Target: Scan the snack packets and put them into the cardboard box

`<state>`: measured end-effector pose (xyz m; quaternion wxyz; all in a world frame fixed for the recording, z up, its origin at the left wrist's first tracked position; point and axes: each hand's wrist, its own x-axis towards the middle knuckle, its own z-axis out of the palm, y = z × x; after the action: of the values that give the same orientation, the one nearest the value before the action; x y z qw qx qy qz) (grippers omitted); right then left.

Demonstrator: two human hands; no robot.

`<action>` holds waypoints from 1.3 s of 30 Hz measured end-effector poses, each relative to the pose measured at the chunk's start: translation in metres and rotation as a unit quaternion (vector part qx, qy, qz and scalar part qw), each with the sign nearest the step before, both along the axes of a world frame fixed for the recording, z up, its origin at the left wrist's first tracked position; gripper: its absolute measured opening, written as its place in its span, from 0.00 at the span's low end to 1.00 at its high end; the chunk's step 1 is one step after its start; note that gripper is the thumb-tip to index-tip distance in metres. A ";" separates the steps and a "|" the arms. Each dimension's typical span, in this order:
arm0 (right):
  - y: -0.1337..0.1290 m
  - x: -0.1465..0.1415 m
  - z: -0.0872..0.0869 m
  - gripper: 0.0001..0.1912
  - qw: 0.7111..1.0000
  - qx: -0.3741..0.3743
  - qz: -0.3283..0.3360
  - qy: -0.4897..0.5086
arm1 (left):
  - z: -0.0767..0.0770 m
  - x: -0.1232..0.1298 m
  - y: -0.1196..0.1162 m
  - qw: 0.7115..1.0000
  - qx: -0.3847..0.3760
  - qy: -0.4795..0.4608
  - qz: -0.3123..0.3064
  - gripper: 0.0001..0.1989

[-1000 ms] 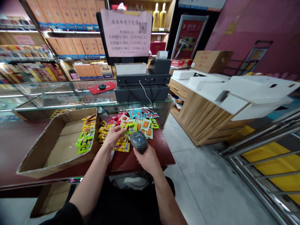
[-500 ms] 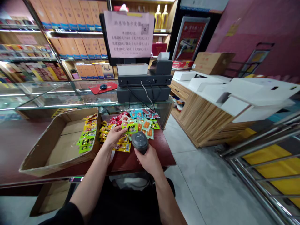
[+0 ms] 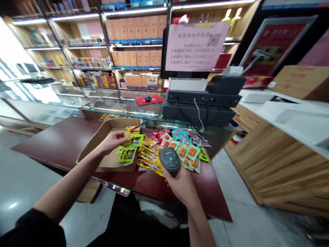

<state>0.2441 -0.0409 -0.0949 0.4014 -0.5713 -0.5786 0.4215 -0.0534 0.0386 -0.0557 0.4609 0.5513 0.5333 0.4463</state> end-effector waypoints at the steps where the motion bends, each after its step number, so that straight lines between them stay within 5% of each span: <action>1: 0.002 -0.003 -0.001 0.16 1.000 0.002 0.003 -0.004 | -0.002 -0.012 -0.001 1.000 -0.016 0.005 0.000 0.20; 6: 0.009 -0.014 -0.006 0.15 0.999 -0.001 0.010 -0.033 | -0.027 -0.049 0.004 0.994 -0.105 0.019 0.019 0.21; 14: 0.013 -0.021 -0.017 0.17 0.999 -0.033 -0.001 -0.043 | -0.056 -0.052 0.030 0.975 -0.122 0.184 -0.023 0.20; 20: 0.013 -0.023 -0.015 0.15 0.998 -0.021 0.000 -0.061 | -0.049 -0.049 0.026 0.911 0.007 0.412 -0.002 0.17; 25: 0.013 -0.022 -0.010 0.16 0.998 -0.015 -0.005 -0.061 | -0.024 -0.044 0.014 0.857 0.087 0.507 0.030 0.18; 32: 0.005 0.002 -0.014 0.16 0.999 -0.016 -0.037 -0.031 | 0.007 0.030 0.003 0.868 0.200 0.455 0.004 0.17; 39: -0.015 0.041 -0.008 0.15 0.994 -0.015 -0.098 -0.051 | -0.001 0.126 0.001 0.882 0.221 0.409 -0.075 0.15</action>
<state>0.2850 -0.0562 -0.1031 0.4017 -0.6519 -0.5335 0.3592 0.0729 0.0393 -0.0569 0.1004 0.8107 0.5191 0.2515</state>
